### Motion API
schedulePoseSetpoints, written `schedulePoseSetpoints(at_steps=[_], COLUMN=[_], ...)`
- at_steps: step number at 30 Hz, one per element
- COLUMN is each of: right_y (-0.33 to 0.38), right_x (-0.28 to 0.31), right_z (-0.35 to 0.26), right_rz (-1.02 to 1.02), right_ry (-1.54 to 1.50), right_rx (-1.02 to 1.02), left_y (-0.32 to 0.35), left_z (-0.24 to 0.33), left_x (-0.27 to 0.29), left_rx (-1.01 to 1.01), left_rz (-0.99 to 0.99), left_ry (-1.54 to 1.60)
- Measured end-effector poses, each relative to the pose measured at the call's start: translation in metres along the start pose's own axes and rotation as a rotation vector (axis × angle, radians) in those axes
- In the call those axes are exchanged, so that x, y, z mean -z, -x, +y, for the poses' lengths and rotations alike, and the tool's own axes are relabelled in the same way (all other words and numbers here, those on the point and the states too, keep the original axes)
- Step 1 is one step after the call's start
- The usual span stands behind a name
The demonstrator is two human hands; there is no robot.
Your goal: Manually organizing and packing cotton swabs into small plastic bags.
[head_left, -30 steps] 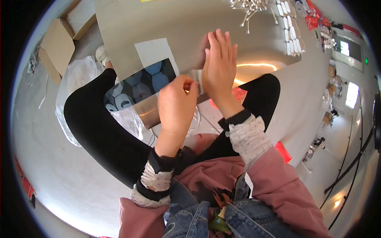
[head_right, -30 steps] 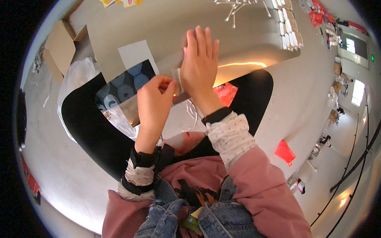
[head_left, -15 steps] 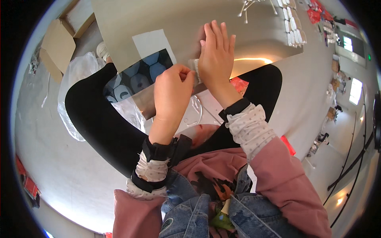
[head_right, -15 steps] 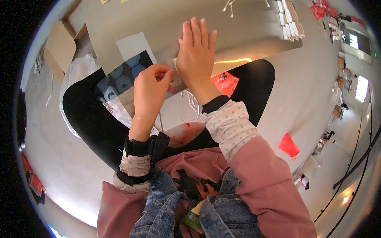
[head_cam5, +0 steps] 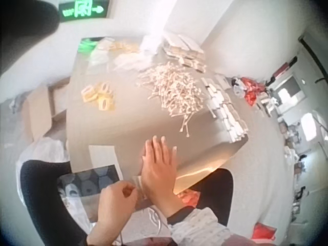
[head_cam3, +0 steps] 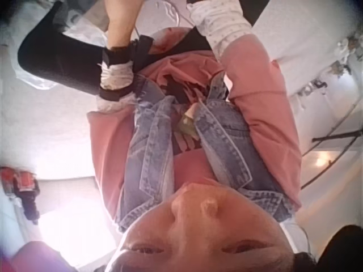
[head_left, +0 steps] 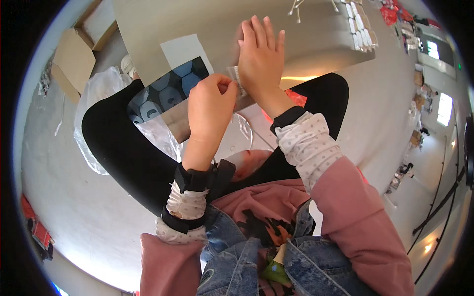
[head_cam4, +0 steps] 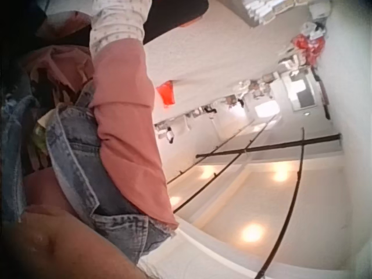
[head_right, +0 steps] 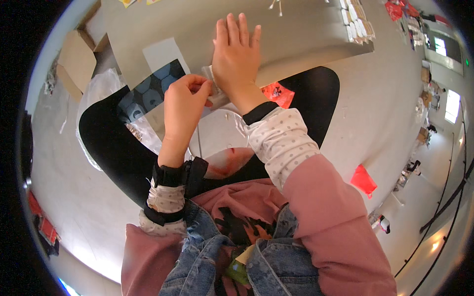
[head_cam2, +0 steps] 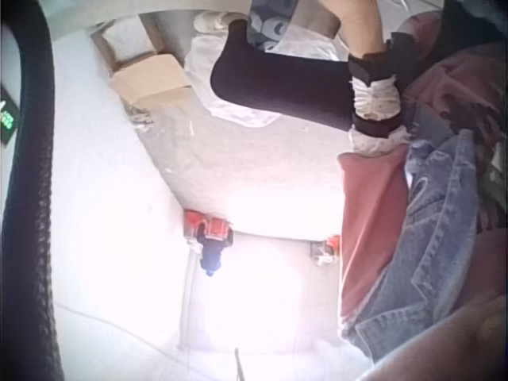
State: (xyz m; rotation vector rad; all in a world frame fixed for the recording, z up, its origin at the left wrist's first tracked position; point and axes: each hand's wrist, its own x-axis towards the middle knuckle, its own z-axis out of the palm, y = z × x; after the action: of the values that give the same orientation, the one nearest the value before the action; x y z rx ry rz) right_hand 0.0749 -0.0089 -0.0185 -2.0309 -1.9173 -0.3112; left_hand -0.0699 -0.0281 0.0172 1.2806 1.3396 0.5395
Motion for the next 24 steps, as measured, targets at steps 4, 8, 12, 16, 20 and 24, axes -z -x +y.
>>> schedulePoseSetpoints(at_steps=[4,8,12,16,20,24], right_y=[0.001,0.001,0.023,0.047,0.049,0.052], right_x=[-0.002,0.009,0.054,0.061,0.049,0.062], right_z=[0.0,0.023,0.055,0.063,0.059,0.072], right_rz=[0.005,0.269,0.396,0.42,0.473,0.462], right_ry=[-0.129,-0.725,-0.913,-1.014,-1.177,-1.16], right_rx=[-0.065,-0.436,-0.698,-0.802,-0.902,-0.912], left_y=[0.0,0.003,0.014,0.026,0.019,0.014], left_z=[-0.001,-0.001,0.008,0.027,0.019,0.004], left_x=[-0.003,-0.001,-0.002,-0.044,-0.081,-0.094], left_rx=[0.0,0.038,-0.33,-0.592,-0.558,-0.532], left_rz=[0.025,-0.001,0.24,0.151,0.097,0.088], left_ry=[-0.017,-0.026,-0.417,-0.816,-1.034,-1.205])
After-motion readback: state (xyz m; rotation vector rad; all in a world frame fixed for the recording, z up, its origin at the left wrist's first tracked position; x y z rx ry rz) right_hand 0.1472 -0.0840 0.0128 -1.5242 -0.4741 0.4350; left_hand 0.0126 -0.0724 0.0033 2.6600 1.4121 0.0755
